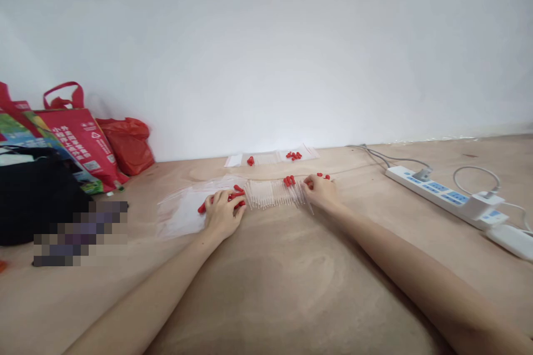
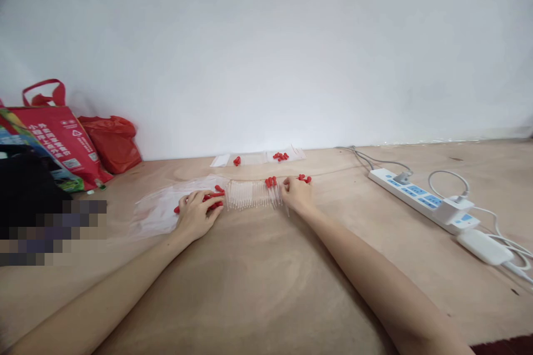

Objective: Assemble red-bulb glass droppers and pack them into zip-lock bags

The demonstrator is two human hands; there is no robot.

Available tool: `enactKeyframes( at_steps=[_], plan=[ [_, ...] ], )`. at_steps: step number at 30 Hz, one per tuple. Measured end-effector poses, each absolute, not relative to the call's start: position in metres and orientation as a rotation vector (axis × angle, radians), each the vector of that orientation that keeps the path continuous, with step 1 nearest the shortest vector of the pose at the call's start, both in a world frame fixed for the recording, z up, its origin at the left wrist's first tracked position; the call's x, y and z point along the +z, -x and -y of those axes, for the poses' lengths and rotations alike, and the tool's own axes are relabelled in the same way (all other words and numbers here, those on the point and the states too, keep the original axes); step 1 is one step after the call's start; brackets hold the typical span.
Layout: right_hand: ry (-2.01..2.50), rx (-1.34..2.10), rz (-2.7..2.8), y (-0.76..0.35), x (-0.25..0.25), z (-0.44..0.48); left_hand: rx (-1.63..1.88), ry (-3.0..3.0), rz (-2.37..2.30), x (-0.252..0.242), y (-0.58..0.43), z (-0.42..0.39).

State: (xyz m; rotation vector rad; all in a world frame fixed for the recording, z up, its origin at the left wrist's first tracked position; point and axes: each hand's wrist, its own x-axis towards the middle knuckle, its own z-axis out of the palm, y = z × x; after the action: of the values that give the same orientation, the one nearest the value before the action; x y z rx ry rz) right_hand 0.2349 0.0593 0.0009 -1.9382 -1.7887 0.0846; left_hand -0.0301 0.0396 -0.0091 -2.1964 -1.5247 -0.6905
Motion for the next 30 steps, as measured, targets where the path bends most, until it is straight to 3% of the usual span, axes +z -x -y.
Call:
enactKeyframes(
  at_steps=[13, 22, 30],
  plan=[
    [2.033, 0.139, 1.986, -0.244, 0.001, -0.027, -1.121, 2.459, 1.127, -0.005, 0.018, -0.032],
    [2.122, 0.021, 2.137, -0.232, 0.005, -0.028, -1.262, 2.369, 1.513, -0.012, 0.025, -0.040],
    [1.842, -0.025, 2.043, -0.239, -0.008, -0.028, -1.372, 2.508, 1.303, -0.004, 0.012, -0.023]
  ],
)
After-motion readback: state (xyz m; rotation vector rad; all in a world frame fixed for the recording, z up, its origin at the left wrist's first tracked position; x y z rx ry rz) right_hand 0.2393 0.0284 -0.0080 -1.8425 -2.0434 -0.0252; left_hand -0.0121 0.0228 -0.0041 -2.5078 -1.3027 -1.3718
